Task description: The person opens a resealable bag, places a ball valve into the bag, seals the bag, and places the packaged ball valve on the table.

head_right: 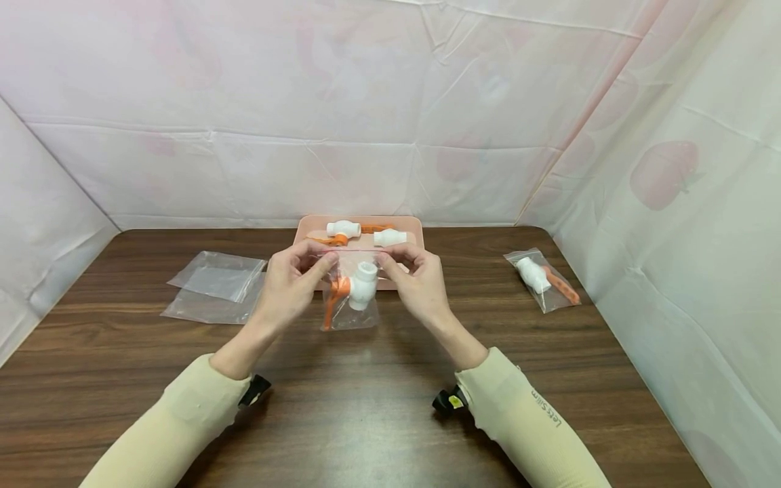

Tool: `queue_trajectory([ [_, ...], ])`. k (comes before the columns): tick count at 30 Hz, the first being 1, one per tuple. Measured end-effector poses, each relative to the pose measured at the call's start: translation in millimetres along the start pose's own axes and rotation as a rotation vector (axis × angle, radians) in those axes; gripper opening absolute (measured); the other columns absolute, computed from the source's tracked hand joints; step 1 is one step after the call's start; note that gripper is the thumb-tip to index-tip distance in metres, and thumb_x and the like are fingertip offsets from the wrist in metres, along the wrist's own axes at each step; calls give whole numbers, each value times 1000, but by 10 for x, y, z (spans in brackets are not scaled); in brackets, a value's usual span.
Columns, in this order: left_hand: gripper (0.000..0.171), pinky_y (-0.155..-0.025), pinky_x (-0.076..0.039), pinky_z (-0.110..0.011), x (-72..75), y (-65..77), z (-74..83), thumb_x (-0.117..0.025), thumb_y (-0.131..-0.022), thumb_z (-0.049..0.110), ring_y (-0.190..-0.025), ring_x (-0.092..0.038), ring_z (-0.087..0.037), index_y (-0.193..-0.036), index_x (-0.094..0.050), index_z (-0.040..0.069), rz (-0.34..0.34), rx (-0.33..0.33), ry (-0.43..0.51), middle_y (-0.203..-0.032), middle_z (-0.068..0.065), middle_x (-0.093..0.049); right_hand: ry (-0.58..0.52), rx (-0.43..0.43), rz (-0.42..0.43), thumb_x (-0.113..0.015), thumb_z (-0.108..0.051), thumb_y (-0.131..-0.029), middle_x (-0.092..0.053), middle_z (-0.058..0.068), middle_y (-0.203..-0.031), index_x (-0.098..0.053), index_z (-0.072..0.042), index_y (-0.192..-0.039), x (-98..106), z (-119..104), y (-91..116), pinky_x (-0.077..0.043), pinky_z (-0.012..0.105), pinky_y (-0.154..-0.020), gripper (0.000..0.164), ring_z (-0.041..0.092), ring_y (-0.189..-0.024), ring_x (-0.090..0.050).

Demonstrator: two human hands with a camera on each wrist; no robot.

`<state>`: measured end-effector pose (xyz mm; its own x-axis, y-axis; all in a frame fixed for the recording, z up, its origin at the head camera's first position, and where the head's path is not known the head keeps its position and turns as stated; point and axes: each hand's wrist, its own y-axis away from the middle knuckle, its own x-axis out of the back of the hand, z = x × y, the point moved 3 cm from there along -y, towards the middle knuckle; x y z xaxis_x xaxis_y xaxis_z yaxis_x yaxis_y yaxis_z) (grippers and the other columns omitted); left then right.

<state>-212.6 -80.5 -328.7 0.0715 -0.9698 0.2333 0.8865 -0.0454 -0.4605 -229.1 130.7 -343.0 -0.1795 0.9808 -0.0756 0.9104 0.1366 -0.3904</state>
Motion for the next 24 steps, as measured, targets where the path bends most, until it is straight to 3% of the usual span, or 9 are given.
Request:
queue_trajectory([
  [6, 11, -60, -59, -44, -23, -10, 2, -73, -97, 13, -69, -68, -20, -96, -73, 3, -9, 3, -2, -87, -8, -70, 91, -11, -21, -74, -2, -94, -73, 8, -92, -73, 10, -102, 11, -22, -28, -61, 38, -72, 15, 15, -81, -69],
  [13, 10, -63, -59, -41, -30, -22, -21, -71, -98, 11, -74, -68, -20, -99, -73, 1, -30, 18, 13, -92, -9, -69, 109, -5, -36, -73, -3, -95, -73, 12, -94, -73, 9, -100, -6, -25, -36, -61, 44, -71, 13, 17, -81, -69],
  [18, 9, -68, -60, -46, -49, -25, -37, -69, -99, 7, -78, -68, -22, -101, -70, -2, -63, 50, 72, -93, -12, -67, 128, 22, -30, -73, -4, -95, -73, 12, -96, -74, 8, -100, -3, -25, -28, -61, 41, -69, 12, 18, -82, -70],
  [24, 12, -69, -58, -32, -63, -33, -45, -69, -100, 10, -81, -67, -21, -106, -69, -1, -102, 76, 83, -91, -12, -71, 157, 60, -21, -73, -4, -95, -73, 13, -94, -74, 7, -99, -5, -36, -26, -61, 34, -69, 11, 17, -81, -70],
])
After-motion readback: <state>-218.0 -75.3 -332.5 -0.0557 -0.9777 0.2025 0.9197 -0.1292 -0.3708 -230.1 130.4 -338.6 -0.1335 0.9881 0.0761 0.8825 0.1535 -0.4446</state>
